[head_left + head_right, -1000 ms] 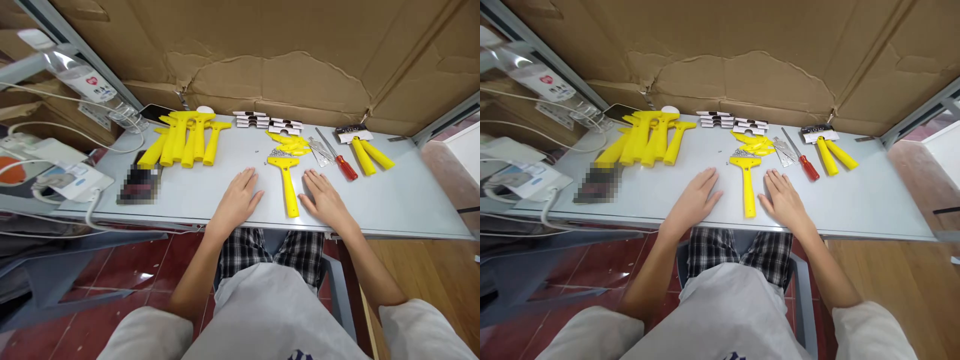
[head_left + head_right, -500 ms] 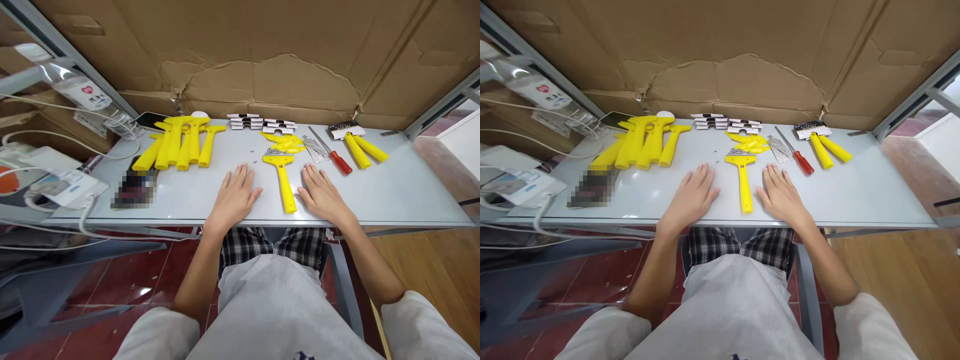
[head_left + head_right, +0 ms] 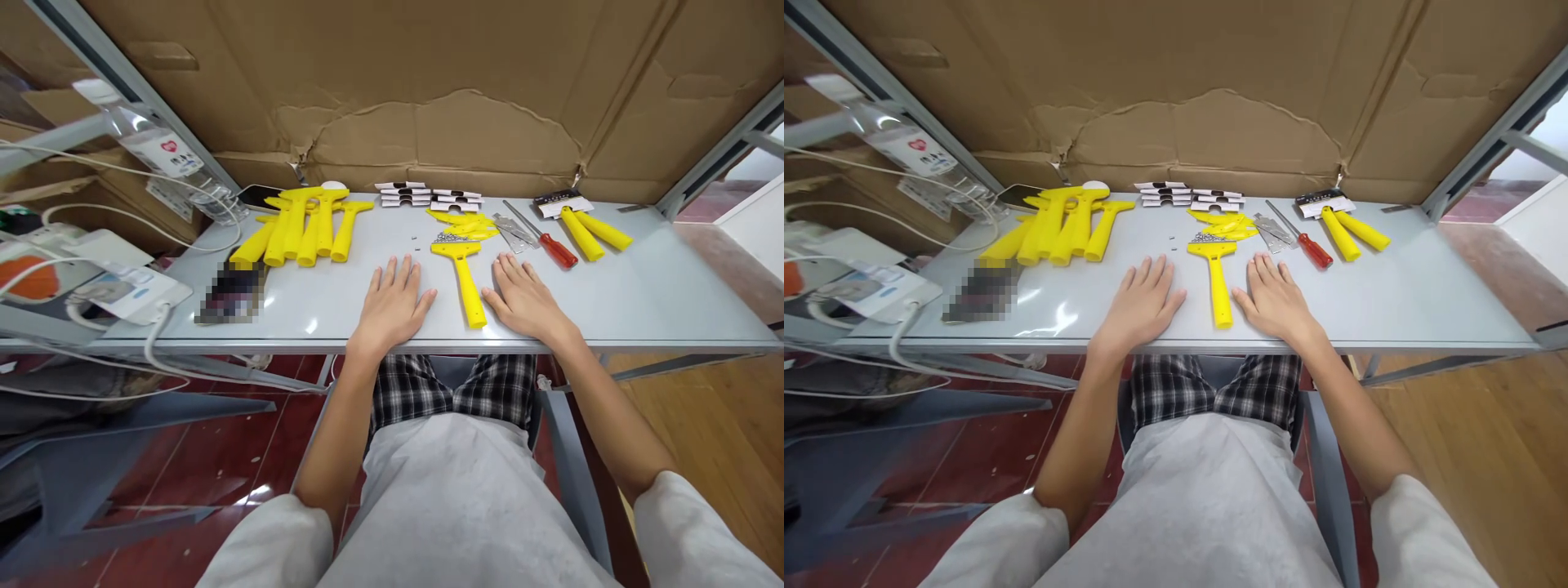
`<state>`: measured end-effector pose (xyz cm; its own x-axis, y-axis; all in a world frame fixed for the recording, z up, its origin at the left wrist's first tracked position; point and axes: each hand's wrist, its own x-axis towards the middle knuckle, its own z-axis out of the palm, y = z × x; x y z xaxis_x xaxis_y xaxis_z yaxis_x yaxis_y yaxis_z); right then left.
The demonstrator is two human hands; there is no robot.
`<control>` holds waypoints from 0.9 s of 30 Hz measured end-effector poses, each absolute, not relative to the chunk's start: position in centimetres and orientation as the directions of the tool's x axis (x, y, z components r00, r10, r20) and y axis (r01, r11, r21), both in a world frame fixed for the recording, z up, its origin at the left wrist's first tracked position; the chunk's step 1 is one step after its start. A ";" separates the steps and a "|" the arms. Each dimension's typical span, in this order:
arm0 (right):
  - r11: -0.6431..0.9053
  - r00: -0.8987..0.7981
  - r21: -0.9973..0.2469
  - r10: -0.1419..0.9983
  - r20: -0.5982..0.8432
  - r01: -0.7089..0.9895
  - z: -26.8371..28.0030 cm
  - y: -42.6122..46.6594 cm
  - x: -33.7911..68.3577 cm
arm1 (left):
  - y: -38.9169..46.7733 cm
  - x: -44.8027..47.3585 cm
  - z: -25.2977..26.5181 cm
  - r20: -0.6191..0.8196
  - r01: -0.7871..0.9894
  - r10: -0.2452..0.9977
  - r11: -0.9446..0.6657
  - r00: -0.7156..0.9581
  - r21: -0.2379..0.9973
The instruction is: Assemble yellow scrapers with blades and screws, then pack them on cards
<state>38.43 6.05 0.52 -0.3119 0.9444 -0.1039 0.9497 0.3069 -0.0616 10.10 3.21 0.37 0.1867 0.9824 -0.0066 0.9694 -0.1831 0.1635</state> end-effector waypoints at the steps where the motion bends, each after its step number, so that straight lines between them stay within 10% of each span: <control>1: 0.314 -0.319 -0.065 0.944 -0.085 0.947 0.2 6.1 38.6 | 3.3 10.0 0.2 0.006 0.968 0.981 -0.191 0.193 0.166; 27: 0.325 -0.330 -0.080 0.942 -0.058 0.942 -0.3 6.4 38.9 | 3.3 9.6 0.0 0.039 0.958 0.975 -0.223 0.219 0.179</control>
